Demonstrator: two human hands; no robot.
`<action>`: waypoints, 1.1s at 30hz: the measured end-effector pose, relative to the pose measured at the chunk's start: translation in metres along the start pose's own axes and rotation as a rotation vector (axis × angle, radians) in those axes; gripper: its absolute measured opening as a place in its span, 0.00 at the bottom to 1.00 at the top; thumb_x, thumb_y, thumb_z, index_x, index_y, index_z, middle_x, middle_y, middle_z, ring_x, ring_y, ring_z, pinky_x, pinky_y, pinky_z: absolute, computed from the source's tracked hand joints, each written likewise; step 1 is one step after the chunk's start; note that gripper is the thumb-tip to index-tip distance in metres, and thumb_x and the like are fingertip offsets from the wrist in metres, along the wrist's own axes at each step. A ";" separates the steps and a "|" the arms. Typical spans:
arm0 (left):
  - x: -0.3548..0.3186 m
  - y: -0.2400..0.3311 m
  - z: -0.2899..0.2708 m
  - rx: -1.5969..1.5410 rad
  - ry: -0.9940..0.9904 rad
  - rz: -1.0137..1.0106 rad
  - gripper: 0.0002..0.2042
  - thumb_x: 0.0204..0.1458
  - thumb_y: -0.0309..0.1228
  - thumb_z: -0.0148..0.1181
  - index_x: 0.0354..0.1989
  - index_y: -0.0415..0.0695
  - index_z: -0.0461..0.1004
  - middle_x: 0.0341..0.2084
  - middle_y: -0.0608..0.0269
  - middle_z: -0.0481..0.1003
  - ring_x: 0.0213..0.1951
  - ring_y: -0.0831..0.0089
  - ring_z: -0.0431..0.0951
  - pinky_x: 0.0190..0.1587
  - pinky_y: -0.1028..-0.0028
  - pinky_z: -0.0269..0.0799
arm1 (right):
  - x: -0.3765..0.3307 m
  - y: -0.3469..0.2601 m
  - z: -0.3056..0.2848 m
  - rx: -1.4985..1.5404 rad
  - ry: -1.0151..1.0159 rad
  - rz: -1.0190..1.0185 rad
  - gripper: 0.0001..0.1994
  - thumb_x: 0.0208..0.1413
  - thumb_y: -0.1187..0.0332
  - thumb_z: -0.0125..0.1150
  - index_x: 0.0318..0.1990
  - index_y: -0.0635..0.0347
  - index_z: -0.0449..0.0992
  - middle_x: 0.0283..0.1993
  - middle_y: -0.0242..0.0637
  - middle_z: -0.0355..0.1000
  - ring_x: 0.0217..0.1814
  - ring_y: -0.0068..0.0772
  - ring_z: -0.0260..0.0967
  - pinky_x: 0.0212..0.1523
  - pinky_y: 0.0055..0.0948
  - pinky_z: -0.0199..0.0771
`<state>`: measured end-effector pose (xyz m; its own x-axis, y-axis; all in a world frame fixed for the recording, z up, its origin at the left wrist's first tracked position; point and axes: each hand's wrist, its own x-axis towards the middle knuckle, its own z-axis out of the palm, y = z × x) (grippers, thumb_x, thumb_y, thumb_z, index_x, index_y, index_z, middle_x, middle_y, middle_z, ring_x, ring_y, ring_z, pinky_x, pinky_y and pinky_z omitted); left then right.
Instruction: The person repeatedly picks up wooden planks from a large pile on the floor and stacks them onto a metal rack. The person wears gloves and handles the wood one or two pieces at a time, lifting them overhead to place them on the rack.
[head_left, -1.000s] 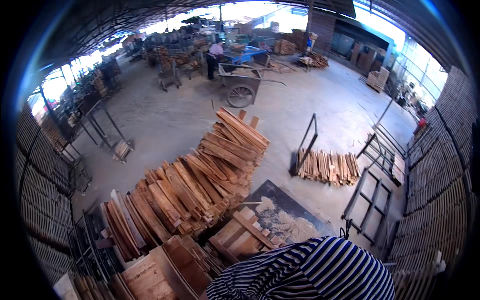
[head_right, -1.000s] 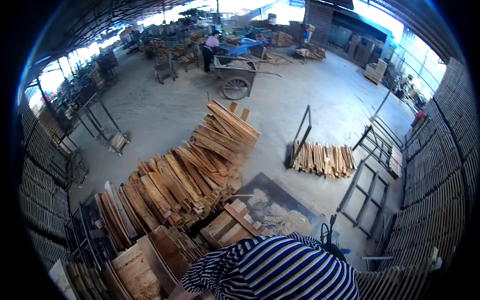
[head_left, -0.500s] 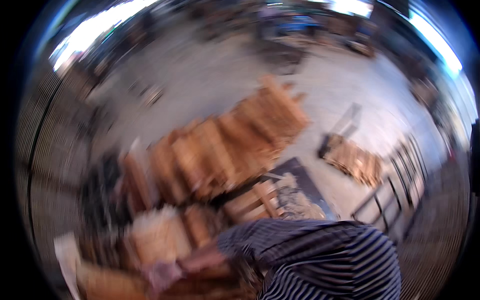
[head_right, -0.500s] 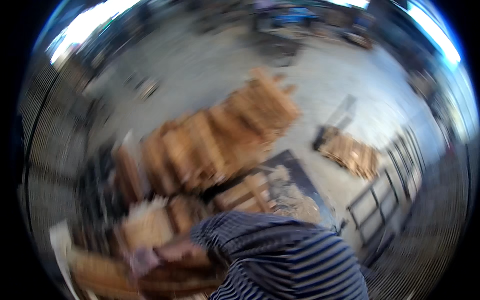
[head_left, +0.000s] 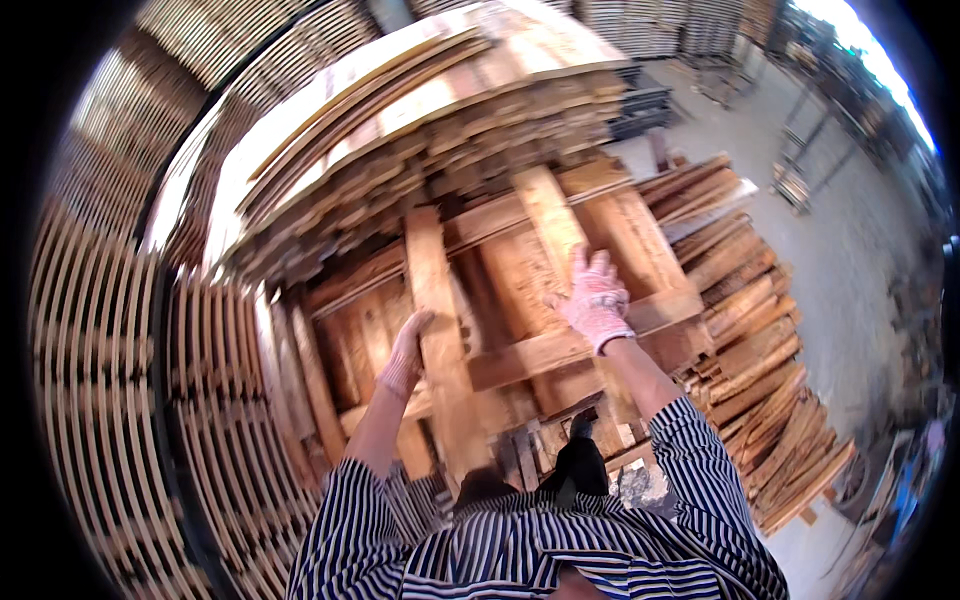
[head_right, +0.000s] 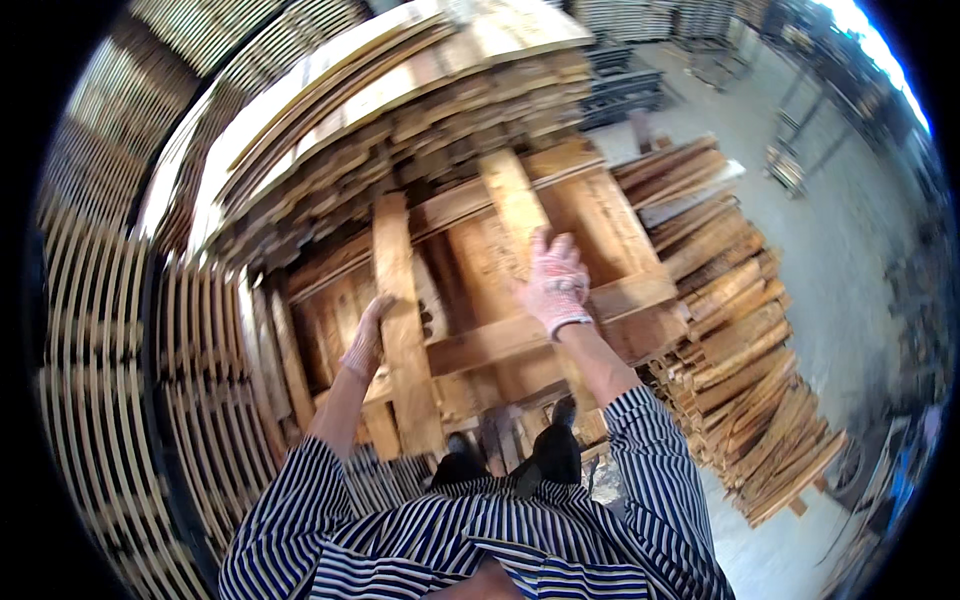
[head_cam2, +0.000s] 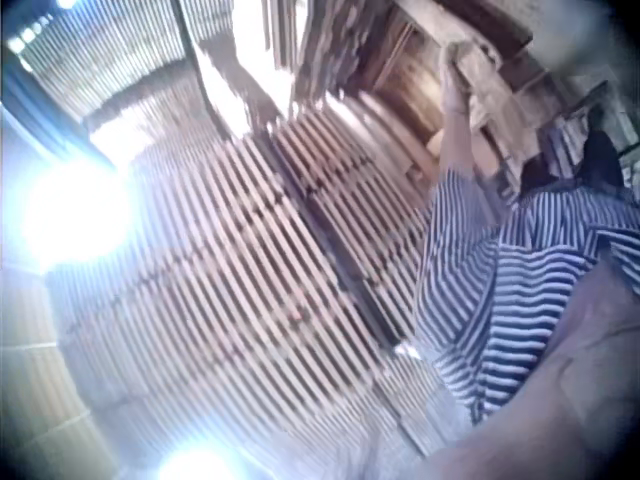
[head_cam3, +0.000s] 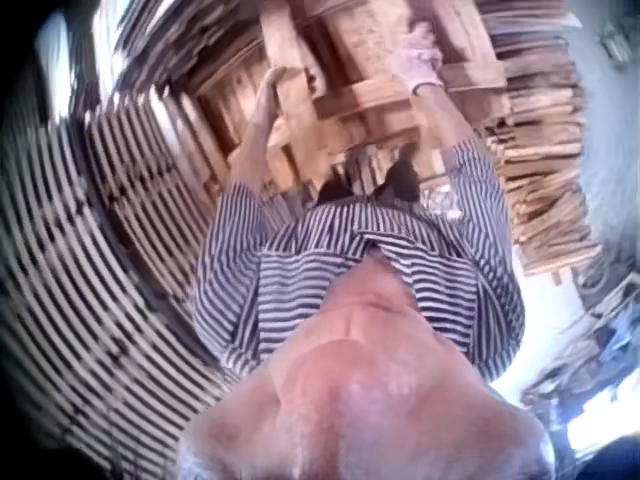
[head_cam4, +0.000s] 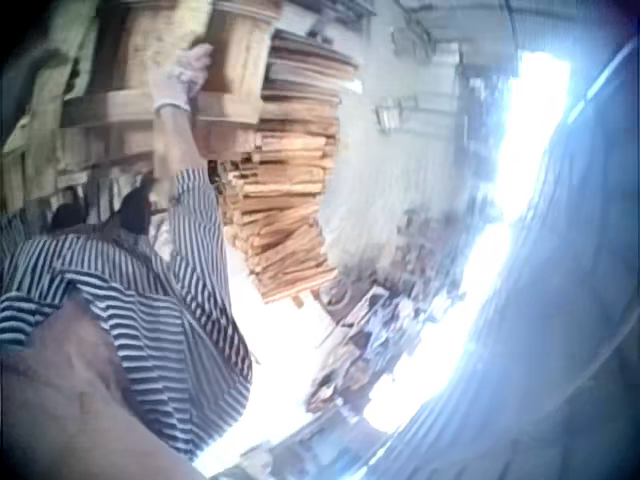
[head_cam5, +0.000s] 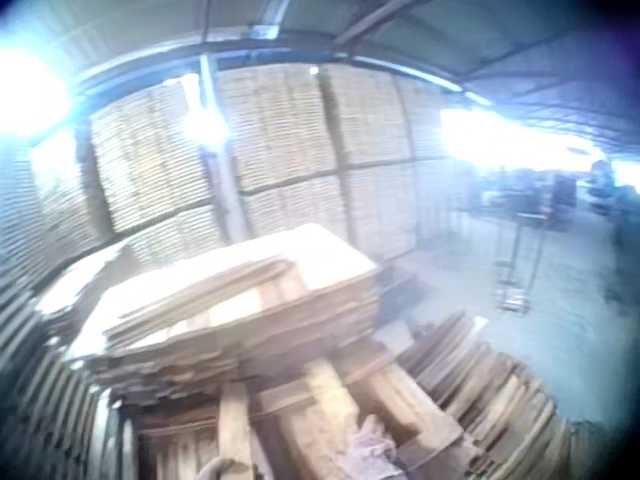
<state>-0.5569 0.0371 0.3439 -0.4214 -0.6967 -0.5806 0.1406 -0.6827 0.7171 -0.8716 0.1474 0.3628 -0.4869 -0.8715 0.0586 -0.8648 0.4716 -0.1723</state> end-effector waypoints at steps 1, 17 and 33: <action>0.010 -0.005 -0.024 0.057 0.059 0.048 0.25 0.61 0.46 0.60 0.58 0.38 0.73 0.46 0.50 0.81 0.44 0.61 0.83 0.47 0.63 0.81 | -0.005 -0.013 0.001 -0.056 -0.018 0.008 0.50 0.49 0.43 0.73 0.75 0.54 0.53 0.66 0.56 0.62 0.64 0.54 0.68 0.54 0.49 0.77; -0.093 0.091 -0.302 1.246 1.063 0.652 0.35 0.59 0.52 0.62 0.68 0.41 0.66 0.60 0.43 0.73 0.64 0.51 0.72 0.62 0.59 0.71 | -0.046 -0.189 -0.045 0.313 -0.257 -0.032 0.50 0.57 0.51 0.69 0.81 0.38 0.41 0.53 0.49 0.67 0.50 0.42 0.73 0.45 0.51 0.82; -0.050 0.136 -0.376 0.860 0.741 0.303 0.26 0.59 0.46 0.60 0.59 0.40 0.71 0.46 0.47 0.80 0.48 0.54 0.80 0.53 0.59 0.73 | -0.079 -0.526 0.103 0.398 -0.587 -0.215 0.43 0.63 0.46 0.59 0.80 0.44 0.45 0.71 0.64 0.55 0.60 0.63 0.73 0.57 0.55 0.75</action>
<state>-0.1796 -0.1044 0.3255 0.1897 -0.9568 -0.2203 -0.6253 -0.2907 0.7242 -0.3657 -0.0456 0.3472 -0.0696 -0.9204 -0.3848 -0.7695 0.2950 -0.5664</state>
